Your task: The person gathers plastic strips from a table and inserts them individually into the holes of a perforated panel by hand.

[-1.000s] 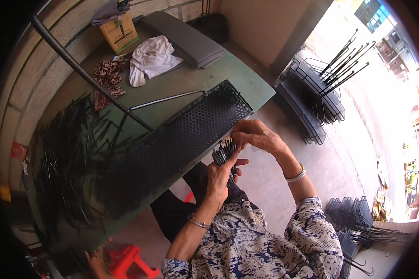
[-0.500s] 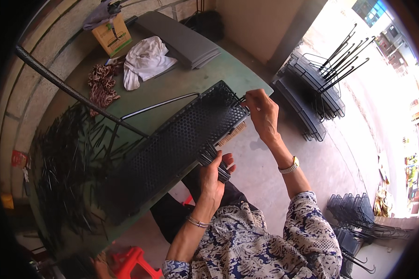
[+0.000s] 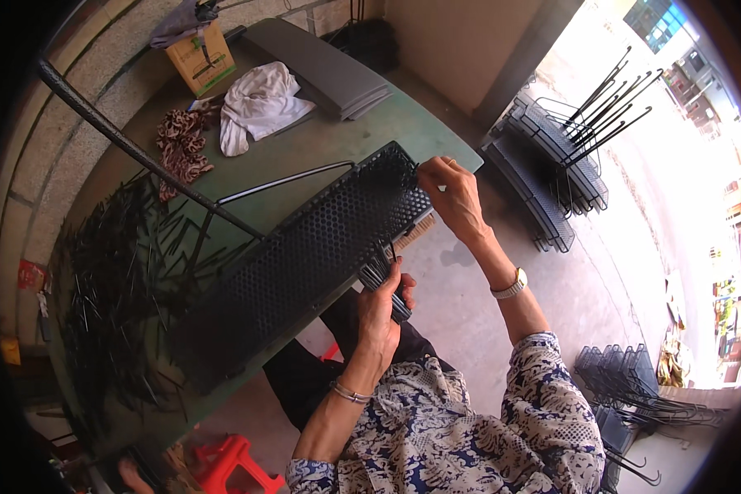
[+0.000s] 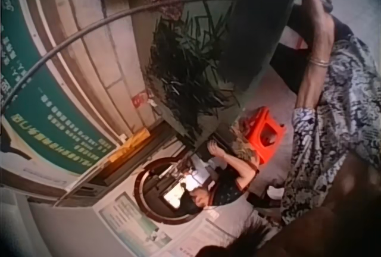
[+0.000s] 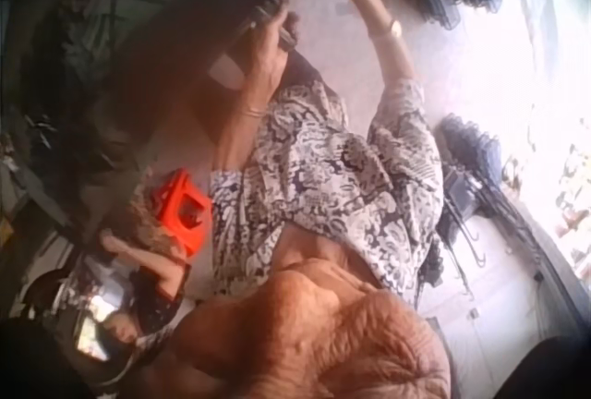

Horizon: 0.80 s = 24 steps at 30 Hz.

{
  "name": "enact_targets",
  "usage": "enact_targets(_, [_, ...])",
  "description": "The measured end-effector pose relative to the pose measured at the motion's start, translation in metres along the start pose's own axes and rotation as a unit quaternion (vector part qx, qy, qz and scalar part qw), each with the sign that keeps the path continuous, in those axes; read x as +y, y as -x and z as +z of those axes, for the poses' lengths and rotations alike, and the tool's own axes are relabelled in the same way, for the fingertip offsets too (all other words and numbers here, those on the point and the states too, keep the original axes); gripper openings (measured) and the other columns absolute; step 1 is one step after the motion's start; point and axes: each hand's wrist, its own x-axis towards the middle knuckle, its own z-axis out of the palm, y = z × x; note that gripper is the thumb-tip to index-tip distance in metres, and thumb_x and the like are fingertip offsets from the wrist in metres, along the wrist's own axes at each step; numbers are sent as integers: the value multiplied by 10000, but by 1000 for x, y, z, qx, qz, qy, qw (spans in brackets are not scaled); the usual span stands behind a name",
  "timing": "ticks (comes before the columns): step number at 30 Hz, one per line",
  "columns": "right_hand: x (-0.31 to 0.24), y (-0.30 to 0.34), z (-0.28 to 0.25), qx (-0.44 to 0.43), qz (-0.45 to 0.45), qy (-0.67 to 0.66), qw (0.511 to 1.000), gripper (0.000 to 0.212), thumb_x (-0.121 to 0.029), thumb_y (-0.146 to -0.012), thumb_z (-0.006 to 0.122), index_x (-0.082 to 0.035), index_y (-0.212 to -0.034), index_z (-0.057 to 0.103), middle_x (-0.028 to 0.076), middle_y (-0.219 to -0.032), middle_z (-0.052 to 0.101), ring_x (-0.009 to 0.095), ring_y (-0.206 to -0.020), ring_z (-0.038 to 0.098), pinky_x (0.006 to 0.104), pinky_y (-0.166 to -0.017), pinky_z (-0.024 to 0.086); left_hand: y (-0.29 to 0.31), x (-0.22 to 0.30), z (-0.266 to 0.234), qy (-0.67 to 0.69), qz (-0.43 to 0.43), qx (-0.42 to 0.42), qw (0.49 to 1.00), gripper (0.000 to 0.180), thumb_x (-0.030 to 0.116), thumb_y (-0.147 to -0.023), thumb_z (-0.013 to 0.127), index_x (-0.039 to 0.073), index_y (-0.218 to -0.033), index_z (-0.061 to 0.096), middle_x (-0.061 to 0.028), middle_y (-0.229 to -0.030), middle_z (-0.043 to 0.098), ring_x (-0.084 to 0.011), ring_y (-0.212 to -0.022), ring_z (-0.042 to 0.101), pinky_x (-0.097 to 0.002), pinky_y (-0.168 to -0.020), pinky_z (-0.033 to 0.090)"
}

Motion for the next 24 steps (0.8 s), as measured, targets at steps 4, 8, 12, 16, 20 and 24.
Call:
enact_targets(4, [4, 6, 3, -8, 13, 80, 997, 68, -95, -871, 615, -74, -926, 649, 101, -826, 589, 235, -726, 610, 343, -653, 483, 4, 0, 3, 15, 11, 1, 1000, 228, 233, -894, 663, 56, -1023, 602, -50, -760, 599, -82, -595, 482, -250, -511, 412])
enact_targets(8, [-10, 16, 3, 39, 30, 116, 992, 181, -163, -887, 626, -123, -1051, 692, 93, -874, 585, 247, -736, 605, 328, -661, 479, 9, 5, 3, 9, 6, -7, 1000, 239, 230, -905, 652, 63, -1051, 565, -43, -762, 580, -95, -609, 496, -244, -520, 408])
enact_targets(12, [-32, 32, -3, -26, 91, 29, 995, 240, -204, -934, 573, -62, -1102, 672, 88, -860, 619, 172, -707, 589, 309, -652, 475, 11, 7, 0, -15, 12, -22, 1000, 244, 226, -900, 659, 63, -1058, 569, -44, -799, 610, -91, -622, 522, -237, -527, 420])
enact_targets(16, [-59, 43, -19, -283, 188, -161, 927, 314, -243, -959, 556, 5, -1132, 640, 42, -840, 636, 92, -691, 536, 261, -633, 463, 21, 12, 13, -52, 38, -22, 998, 229, 215, -891, 668, 100, -1075, 597, -4, -826, 635, -93, -694, 594, -230, -537, 430])
enact_targets(20, [-53, 49, -21, -283, 190, -249, 906, 254, -178, -932, 589, 23, -1076, 645, 16, -835, 627, 87, -725, 547, 257, -655, 466, 23, 10, 14, -72, 44, -40, 996, 236, 206, -885, 674, 122, -1096, 612, 17, -867, 656, -100, -766, 630, -228, -541, 432])
enact_targets(24, [-57, 50, -26, -282, 227, -286, 887, 235, -153, -925, 591, 44, -1044, 637, 22, -838, 621, 83, -735, 551, 252, -665, 468, 19, 7, 8, -114, 6, -34, 993, 247, 199, -882, 675, 101, -1101, 617, -20, -947, 678, -112, -758, 644, -219, -530, 426])
